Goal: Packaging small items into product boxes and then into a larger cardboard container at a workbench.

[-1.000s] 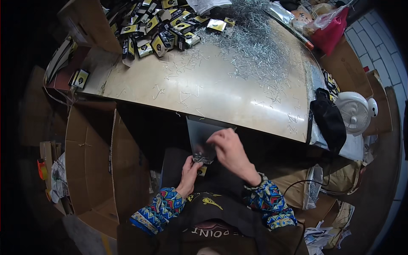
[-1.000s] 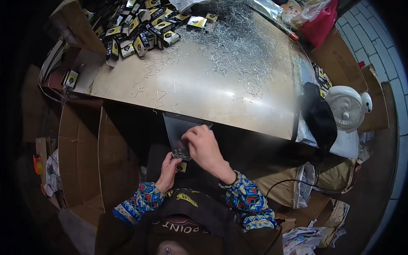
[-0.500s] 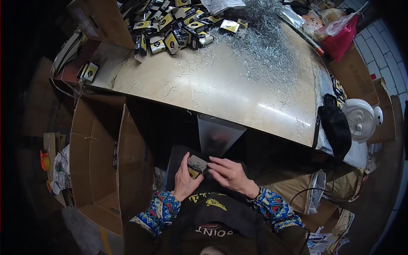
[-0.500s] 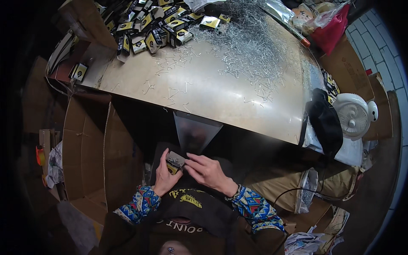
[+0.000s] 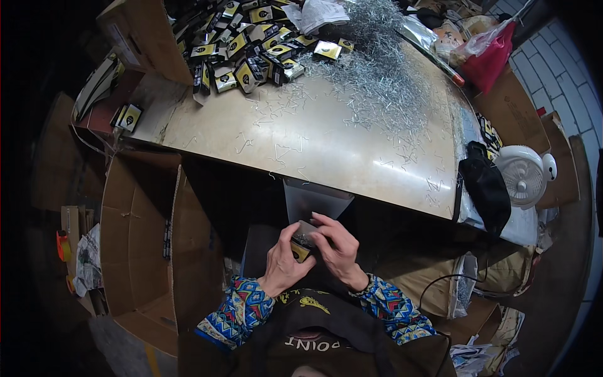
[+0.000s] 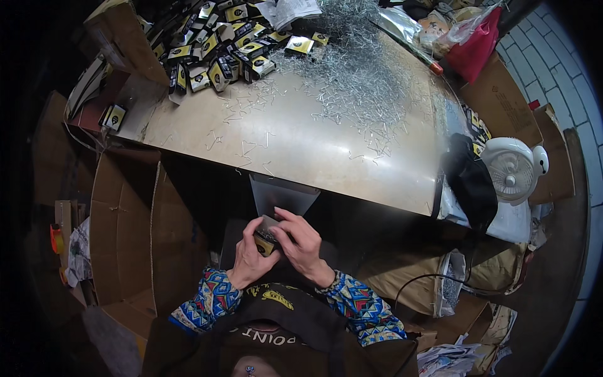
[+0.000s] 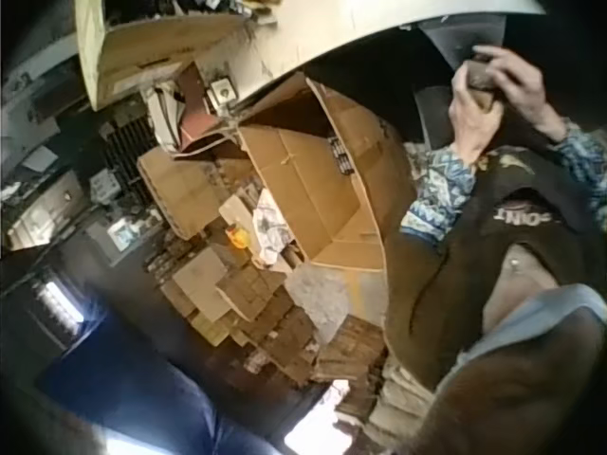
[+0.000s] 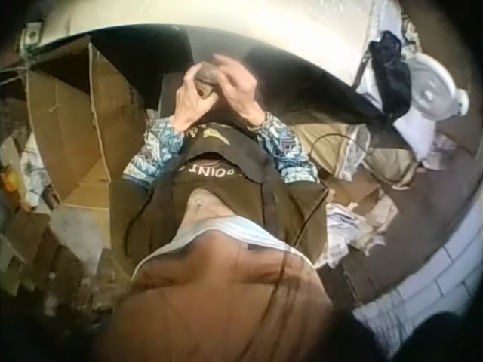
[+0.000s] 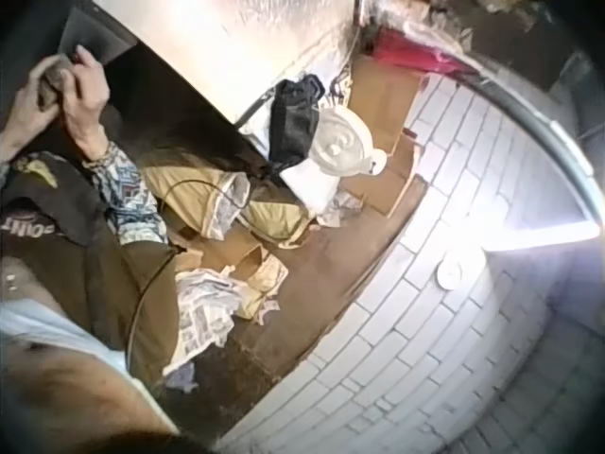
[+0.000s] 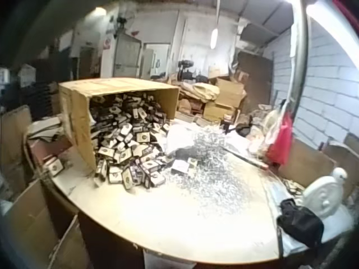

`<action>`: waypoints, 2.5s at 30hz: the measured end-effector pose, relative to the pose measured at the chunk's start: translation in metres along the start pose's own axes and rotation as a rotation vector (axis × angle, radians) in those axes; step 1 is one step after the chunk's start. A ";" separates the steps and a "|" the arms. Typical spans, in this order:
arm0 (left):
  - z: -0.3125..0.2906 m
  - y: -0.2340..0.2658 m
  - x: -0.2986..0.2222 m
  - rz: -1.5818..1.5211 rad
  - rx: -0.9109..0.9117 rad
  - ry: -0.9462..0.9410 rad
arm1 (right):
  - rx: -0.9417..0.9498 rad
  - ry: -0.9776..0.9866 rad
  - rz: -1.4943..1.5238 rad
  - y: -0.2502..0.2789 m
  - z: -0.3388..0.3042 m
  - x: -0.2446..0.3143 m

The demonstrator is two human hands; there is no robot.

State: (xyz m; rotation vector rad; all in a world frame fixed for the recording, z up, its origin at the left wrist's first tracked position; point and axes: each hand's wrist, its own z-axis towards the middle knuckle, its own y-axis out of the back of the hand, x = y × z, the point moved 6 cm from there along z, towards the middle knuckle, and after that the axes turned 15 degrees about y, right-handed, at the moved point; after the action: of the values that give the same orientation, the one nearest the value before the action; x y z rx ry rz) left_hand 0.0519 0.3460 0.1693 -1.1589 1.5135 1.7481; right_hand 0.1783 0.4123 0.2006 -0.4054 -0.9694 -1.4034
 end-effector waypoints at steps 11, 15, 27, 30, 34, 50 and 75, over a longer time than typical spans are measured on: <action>0.010 0.009 -0.017 0.061 -0.063 -0.029 | 0.034 -0.332 0.310 -0.005 -0.024 -0.002; 0.017 0.016 -0.020 0.145 -0.105 0.107 | -0.007 -0.428 0.404 -0.013 -0.021 -0.001; 0.011 0.007 -0.021 0.188 -0.006 0.074 | -0.080 -0.484 0.275 -0.007 -0.024 -0.001; 0.014 0.006 -0.023 0.188 -0.002 0.046 | -0.103 -0.527 0.306 -0.006 -0.023 -0.007; 0.020 0.005 -0.016 0.166 0.037 0.141 | -0.073 -0.339 0.119 -0.012 -0.011 0.006; 0.173 0.235 0.037 0.831 -0.646 0.267 | 0.179 0.383 -0.540 0.019 0.046 -0.001; 0.248 0.153 -0.003 0.356 -0.185 0.126 | 0.562 0.097 -0.529 0.047 0.139 -0.090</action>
State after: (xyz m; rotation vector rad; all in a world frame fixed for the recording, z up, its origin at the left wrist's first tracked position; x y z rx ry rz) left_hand -0.1380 0.5537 0.2469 -1.1617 1.7479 2.1222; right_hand 0.1882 0.5824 0.2262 0.3611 -1.3949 -1.5127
